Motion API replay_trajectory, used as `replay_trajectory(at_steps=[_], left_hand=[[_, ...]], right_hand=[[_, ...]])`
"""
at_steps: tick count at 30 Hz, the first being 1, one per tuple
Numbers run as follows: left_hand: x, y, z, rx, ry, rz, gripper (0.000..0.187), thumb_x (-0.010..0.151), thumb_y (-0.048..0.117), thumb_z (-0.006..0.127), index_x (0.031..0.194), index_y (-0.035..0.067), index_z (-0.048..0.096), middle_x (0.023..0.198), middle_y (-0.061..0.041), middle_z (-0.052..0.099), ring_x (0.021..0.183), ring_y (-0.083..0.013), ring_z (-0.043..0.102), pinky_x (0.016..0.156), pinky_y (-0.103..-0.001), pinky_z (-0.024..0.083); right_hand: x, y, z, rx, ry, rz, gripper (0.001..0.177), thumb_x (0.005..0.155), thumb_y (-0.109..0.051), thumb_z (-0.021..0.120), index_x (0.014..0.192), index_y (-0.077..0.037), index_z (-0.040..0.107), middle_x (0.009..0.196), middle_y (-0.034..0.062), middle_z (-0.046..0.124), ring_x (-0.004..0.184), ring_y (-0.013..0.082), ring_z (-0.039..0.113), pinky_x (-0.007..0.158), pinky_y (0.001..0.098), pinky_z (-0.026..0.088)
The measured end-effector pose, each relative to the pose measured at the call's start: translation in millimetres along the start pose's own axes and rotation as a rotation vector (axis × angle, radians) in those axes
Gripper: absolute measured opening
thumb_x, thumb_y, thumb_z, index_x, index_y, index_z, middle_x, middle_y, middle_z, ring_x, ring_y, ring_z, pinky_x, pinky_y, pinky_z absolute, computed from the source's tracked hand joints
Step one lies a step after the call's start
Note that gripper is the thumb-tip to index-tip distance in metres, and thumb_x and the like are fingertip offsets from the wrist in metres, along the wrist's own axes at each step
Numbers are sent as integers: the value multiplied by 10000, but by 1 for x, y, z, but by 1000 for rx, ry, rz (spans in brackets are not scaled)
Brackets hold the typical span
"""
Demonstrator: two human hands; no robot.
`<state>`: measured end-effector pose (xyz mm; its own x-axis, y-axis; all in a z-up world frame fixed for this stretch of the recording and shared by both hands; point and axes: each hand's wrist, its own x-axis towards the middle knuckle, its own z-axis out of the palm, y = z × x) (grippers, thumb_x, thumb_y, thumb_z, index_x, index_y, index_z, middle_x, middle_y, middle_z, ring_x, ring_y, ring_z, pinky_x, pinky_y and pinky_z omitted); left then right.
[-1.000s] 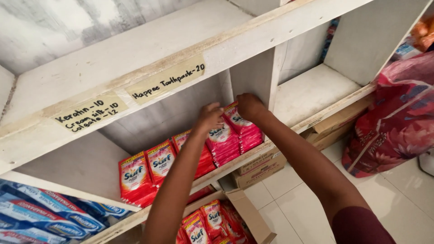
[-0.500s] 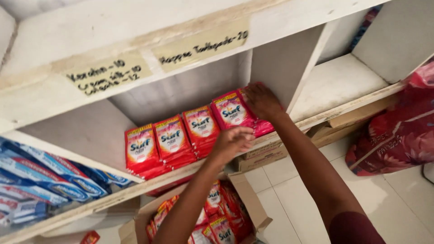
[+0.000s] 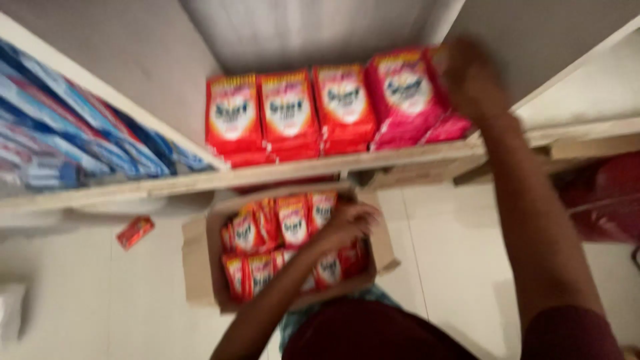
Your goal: The person repeatedly takes red packets of Surf detergent from a cardboard box on the floor and places them onto a white shelf. The person arranges the packets in neat rows on the shelf, working from the box until the shelf is filled.
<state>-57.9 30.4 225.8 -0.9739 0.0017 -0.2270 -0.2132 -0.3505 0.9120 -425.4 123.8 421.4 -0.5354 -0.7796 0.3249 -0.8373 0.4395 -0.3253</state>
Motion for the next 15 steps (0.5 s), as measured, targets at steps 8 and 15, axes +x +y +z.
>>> replay_trajectory(at_steps=[8,15], left_hand=[[-67,-74,-150,547,623,-13,304,811,30,680,1108,62,734,882,-57,747,759,-126,691,662,-303,563],[-68,-179,-188,489,835,-100,213,806,17,650,977,45,775,842,-107,758,745,-226,722,656,-364,567]], right_hand=[[-138,-89,29,243,401,-197,111,1154,-87,493,1171,-16,577,1222,224,693,1126,362,672,969,445,536],[-261,-147,183,1196,-76,119,190,1102,-109,493,1076,-11,653,1274,179,685,1198,314,645,1044,430,533]])
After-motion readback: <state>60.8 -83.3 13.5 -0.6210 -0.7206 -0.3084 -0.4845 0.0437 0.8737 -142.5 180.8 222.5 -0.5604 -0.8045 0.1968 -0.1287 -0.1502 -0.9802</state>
